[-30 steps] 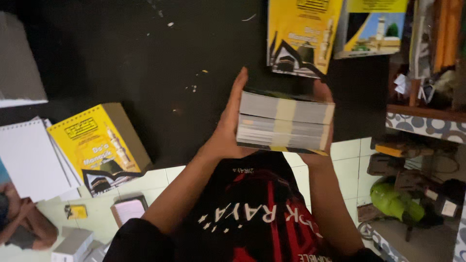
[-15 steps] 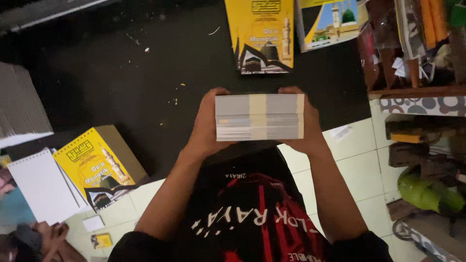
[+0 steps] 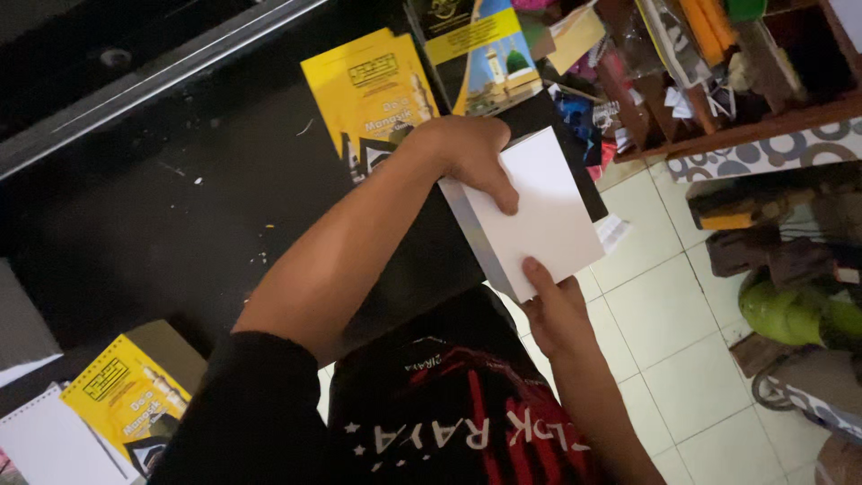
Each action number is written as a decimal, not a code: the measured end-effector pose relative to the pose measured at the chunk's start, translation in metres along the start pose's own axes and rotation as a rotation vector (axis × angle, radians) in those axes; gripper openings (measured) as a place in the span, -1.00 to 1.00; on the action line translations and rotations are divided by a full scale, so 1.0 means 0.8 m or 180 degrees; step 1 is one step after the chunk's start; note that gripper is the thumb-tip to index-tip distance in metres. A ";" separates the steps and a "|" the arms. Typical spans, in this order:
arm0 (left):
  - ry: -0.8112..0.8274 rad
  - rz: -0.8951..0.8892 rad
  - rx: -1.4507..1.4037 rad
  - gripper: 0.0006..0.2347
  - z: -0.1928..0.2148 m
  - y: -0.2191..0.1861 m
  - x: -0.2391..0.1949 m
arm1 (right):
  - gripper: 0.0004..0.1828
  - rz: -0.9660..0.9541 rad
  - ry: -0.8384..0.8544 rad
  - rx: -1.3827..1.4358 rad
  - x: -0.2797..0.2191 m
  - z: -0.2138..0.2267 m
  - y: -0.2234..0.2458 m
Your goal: The person assembles small booklets by inserting white paper stacks into yellow covers. They repeatedly pick up a cover, insert a paper stack, and place the finished booklet on a pile. Later, they handle a stack of white paper and fold a single sheet in half.
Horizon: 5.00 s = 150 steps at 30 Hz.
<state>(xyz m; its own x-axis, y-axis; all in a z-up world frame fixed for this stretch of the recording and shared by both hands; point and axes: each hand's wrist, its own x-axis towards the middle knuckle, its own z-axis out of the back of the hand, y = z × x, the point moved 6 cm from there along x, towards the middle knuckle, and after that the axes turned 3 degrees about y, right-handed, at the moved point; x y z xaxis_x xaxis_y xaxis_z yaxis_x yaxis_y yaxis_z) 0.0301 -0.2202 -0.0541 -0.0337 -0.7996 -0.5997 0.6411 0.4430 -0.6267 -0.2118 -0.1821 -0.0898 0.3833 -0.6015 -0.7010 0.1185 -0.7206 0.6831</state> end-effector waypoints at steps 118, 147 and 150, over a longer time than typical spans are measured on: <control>-0.4711 0.1070 -0.1320 -0.37 -0.217 0.353 -0.609 | -0.41 0.0520 0.1774 -0.1527 -0.046 -0.673 -0.354; -0.4532 0.0510 -0.1446 -0.47 -0.203 0.351 -0.602 | -0.33 0.0132 0.1519 -0.1172 -0.048 -0.676 -0.340; -0.4526 0.0500 -0.1361 -0.46 -0.205 0.351 -0.603 | -0.30 0.0030 0.1524 -0.1103 -0.039 -0.670 -0.356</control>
<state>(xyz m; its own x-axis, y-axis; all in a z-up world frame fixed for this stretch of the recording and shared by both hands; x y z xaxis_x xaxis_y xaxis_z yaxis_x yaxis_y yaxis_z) 0.1009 0.3560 -0.0224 0.9300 -0.3384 0.1435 0.2914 0.4409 -0.8489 0.2336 0.2269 -0.1527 0.7470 -0.3266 -0.5791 0.3746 -0.5128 0.7725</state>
